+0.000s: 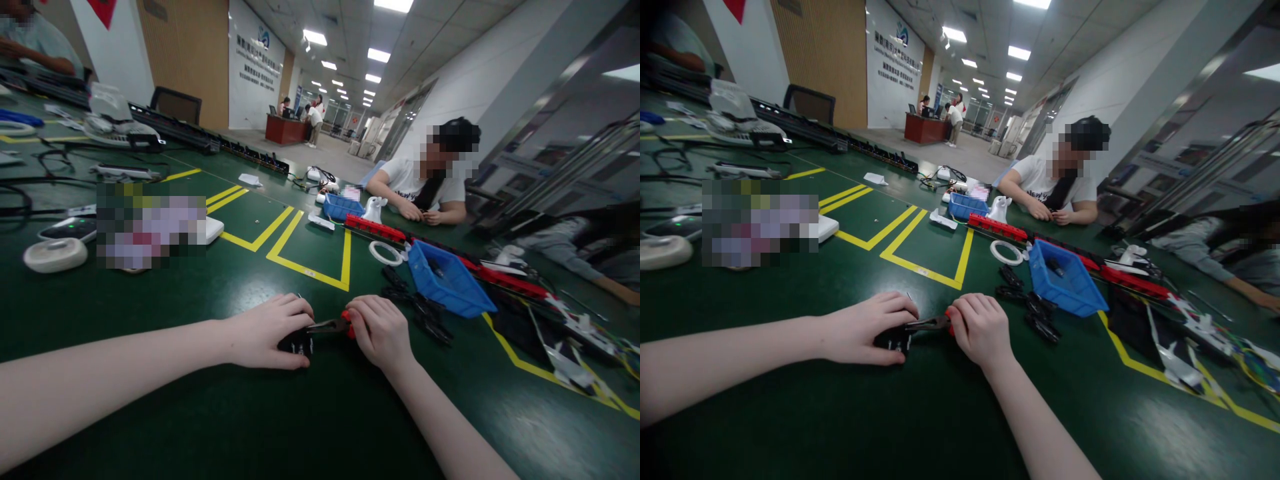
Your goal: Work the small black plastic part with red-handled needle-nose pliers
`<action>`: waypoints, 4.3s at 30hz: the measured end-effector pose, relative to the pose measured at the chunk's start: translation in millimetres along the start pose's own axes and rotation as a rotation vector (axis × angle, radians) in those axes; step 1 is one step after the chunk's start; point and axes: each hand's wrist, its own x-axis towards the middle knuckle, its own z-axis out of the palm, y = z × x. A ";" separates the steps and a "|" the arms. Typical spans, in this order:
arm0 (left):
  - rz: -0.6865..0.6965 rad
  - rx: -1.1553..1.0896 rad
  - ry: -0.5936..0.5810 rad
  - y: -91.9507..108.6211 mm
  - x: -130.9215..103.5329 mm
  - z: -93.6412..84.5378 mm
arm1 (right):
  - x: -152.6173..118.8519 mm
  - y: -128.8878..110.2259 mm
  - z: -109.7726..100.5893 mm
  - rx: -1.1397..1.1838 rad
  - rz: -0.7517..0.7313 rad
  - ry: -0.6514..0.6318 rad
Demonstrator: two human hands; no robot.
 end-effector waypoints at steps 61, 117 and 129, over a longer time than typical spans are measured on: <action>0.108 -0.002 0.025 2.2 2.2 0.6 | 2.8 -10.0 6.4 -0.027 -0.084 -0.163; 0.019 -0.277 -0.079 3.2 1.9 -5.6 | 2.8 -12.5 4.7 -0.051 -0.080 -0.209; -0.027 -0.298 -0.084 4.7 3.7 -8.1 | 2.1 -9.3 6.0 -0.015 -0.049 -0.230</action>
